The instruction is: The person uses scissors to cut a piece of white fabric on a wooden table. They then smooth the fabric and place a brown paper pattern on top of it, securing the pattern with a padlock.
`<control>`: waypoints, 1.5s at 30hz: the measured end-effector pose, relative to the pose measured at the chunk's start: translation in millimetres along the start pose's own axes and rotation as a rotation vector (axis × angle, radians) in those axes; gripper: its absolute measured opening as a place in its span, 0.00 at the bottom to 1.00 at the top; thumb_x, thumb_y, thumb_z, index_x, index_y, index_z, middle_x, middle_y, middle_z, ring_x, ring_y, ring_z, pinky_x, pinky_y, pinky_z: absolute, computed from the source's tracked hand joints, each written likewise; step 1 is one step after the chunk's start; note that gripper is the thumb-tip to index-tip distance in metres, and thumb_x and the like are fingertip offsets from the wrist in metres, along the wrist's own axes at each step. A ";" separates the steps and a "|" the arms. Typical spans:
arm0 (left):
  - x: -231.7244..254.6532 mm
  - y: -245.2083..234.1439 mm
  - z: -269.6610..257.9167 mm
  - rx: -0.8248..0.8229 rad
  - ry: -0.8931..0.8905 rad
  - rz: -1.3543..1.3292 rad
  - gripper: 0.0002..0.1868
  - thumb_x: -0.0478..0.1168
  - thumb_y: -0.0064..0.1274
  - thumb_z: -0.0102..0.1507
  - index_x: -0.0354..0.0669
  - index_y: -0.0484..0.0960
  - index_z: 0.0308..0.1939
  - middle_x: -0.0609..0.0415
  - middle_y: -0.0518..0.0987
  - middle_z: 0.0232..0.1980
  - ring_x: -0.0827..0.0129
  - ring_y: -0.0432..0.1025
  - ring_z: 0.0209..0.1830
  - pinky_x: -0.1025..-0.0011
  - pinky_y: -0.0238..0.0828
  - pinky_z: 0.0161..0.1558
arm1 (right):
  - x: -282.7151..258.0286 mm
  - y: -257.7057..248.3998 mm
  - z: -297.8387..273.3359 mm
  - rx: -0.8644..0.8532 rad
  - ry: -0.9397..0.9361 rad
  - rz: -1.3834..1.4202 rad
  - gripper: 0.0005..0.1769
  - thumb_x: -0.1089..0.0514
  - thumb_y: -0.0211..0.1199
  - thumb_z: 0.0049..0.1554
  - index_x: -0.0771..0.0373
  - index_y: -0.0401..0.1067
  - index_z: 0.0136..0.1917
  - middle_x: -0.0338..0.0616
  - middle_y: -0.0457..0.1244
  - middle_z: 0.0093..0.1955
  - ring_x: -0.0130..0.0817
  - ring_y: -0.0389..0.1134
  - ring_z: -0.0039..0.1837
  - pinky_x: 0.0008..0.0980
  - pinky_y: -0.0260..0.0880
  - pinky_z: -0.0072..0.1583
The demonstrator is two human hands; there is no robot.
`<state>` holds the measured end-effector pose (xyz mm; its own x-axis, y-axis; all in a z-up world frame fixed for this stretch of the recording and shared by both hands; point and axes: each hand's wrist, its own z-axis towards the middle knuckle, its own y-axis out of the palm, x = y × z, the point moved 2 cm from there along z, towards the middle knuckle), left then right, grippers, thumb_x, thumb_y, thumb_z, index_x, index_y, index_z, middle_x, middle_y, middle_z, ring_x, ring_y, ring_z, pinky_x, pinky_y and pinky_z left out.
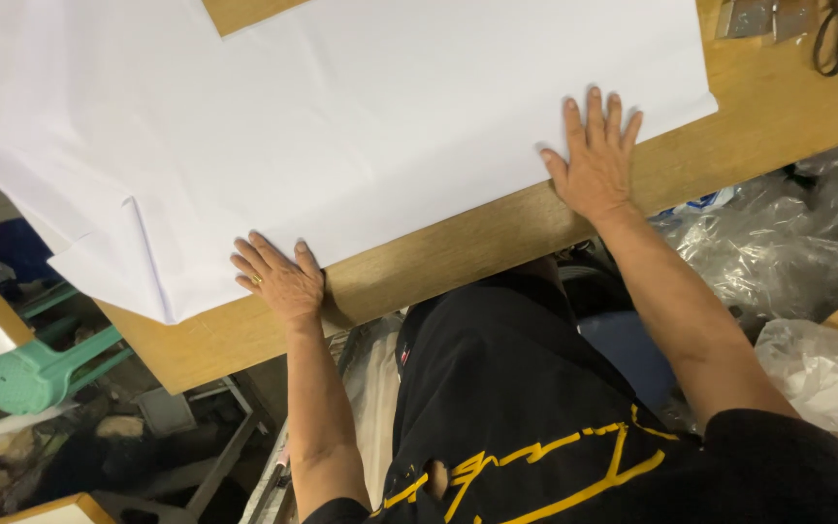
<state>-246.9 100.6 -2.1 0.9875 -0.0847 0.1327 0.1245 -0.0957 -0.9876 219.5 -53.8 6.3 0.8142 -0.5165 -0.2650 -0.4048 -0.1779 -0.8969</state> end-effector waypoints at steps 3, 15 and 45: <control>-9.6 14.2 -3.8 -0.055 -0.026 0.009 0.45 0.66 0.26 0.73 0.35 0.43 0.82 0.35 0.41 0.85 0.34 0.34 0.84 0.30 0.32 0.76 | 8.2 20.8 1.3 0.015 -0.033 -0.097 0.44 0.30 0.34 0.72 0.55 0.29 0.89 0.51 0.21 0.88 0.57 0.21 0.88 0.68 0.20 0.81; -1.9 4.9 0.7 0.008 0.018 0.097 0.44 0.64 0.27 0.74 0.31 0.48 0.81 0.32 0.46 0.83 0.30 0.42 0.82 0.30 0.40 0.73 | 6.8 10.8 4.8 -0.011 0.012 -0.063 0.48 0.25 0.23 0.65 0.55 0.33 0.87 0.54 0.26 0.87 0.58 0.25 0.87 0.65 0.19 0.79; 437.9 79.4 -66.6 0.064 0.727 -0.143 0.23 0.49 0.57 0.60 0.45 0.79 0.57 0.49 0.79 0.54 0.53 0.77 0.54 0.57 0.75 0.53 | 196.1 -34.0 22.8 -0.006 0.469 0.595 0.27 0.43 0.64 0.63 0.58 0.65 0.68 0.53 0.62 0.62 0.56 0.69 0.62 0.51 0.74 0.55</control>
<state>189.0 -10.0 -16.8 0.6509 -0.7131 0.2604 0.2746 -0.0987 -0.9565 402.5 -130.0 -23.3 0.1959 -0.8287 -0.5242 -0.7243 0.2381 -0.6471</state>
